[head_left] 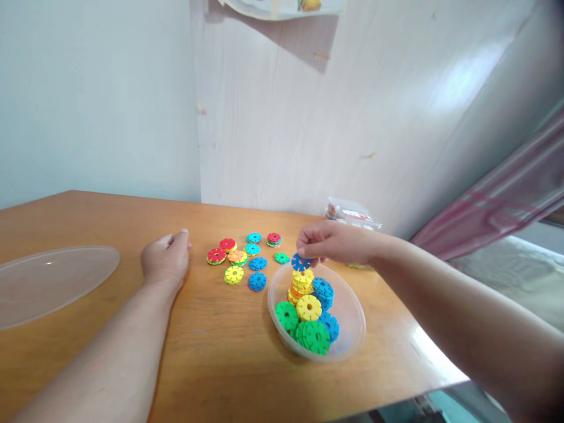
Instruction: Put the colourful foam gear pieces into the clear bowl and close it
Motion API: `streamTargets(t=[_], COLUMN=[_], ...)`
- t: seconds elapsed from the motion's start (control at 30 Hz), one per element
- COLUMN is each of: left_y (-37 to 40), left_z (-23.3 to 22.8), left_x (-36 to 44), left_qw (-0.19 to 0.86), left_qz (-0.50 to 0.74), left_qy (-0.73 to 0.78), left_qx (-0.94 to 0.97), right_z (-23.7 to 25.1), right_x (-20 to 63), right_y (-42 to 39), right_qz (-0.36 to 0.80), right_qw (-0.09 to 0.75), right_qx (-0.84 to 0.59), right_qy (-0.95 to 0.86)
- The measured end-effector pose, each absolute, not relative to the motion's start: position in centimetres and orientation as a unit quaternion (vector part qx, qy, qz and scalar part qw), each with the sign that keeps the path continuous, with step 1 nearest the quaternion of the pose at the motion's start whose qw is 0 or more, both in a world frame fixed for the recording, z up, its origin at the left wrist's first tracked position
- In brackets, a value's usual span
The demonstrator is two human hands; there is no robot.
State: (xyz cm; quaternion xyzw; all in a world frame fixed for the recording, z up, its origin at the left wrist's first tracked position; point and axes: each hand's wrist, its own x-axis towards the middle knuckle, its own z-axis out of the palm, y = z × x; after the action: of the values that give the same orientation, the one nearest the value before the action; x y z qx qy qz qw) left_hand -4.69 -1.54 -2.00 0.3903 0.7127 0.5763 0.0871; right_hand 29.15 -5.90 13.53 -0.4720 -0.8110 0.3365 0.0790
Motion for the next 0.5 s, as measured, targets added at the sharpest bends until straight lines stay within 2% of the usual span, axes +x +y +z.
streamTargets(t=[0.13,0.27,0.5], left_y=[-1.9,-2.2,-2.3], left_z=[-1.5,-1.2,-1.1], left_x=[-4.1,-3.8,-3.9], left_qw=[0.096,0.111,0.106], left_qz=[0.592,0.608,0.6], left_qy=[0.709,0.692,0.697], left_qx=[0.372,0.373,0.379], right_z=[14.3,13.1,10.8], right_x=[32.4,33.9,33.9], right_y=[-8.7,-10.2,-10.8], right_qz=[0.325,0.3,0.236], right_qw=[0.027,-0.027,-0.043], right_qx=[-0.476,-0.488,-0.495], right_qy=[-0.816,-0.819,-0.835])
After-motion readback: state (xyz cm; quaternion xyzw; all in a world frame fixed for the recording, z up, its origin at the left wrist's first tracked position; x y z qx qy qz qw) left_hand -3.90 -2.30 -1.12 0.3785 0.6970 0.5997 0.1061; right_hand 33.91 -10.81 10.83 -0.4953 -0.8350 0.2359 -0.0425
